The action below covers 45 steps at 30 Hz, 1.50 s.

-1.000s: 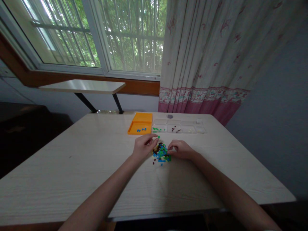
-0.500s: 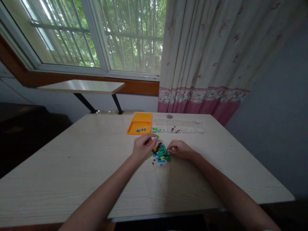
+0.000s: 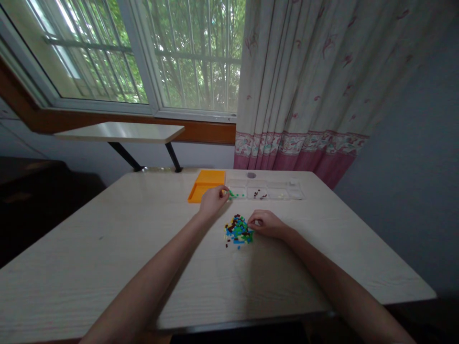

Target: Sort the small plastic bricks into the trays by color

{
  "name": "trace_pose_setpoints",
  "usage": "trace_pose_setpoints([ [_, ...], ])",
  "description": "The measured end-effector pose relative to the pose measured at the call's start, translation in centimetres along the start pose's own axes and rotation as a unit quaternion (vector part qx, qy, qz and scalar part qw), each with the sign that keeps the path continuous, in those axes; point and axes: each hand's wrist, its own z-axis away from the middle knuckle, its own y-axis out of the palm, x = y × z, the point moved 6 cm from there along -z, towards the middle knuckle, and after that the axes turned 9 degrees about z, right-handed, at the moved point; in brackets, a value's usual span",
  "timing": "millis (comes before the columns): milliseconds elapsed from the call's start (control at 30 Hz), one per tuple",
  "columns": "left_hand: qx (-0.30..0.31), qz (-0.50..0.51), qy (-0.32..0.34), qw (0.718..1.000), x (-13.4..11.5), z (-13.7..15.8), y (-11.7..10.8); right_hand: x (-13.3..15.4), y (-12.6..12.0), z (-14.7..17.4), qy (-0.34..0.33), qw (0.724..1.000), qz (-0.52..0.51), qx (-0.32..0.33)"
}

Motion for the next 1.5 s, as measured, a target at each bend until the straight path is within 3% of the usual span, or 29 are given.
trace_pose_setpoints([
  [267,0.032,-0.071,-0.028,0.997,0.4,-0.9,1.1,-0.1,-0.1,-0.1,0.009,1.0,-0.015,-0.007],
  [533,0.11,-0.14,0.053,0.983,-2.6,2.1,0.8,-0.7,0.0,0.1,0.028,0.998,-0.053,0.006],
  [800,0.173,-0.092,0.085,0.977,-3.0,5.7,1.6,-0.3,-0.3,0.1,0.013,0.999,-0.045,0.019],
  [1033,0.164,-0.064,0.101,0.979,-3.7,6.2,1.5,-1.0,0.1,0.1,0.05,0.996,-0.073,0.008],
  [1333,0.163,0.044,0.085,0.982,-4.0,6.4,1.5,-1.3,-0.4,0.0,0.116,0.966,-0.212,-0.093],
  [1500,0.155,0.121,0.083,0.977,-4.6,6.5,1.6,-1.5,0.7,-0.3,0.124,0.932,-0.331,-0.076],
])
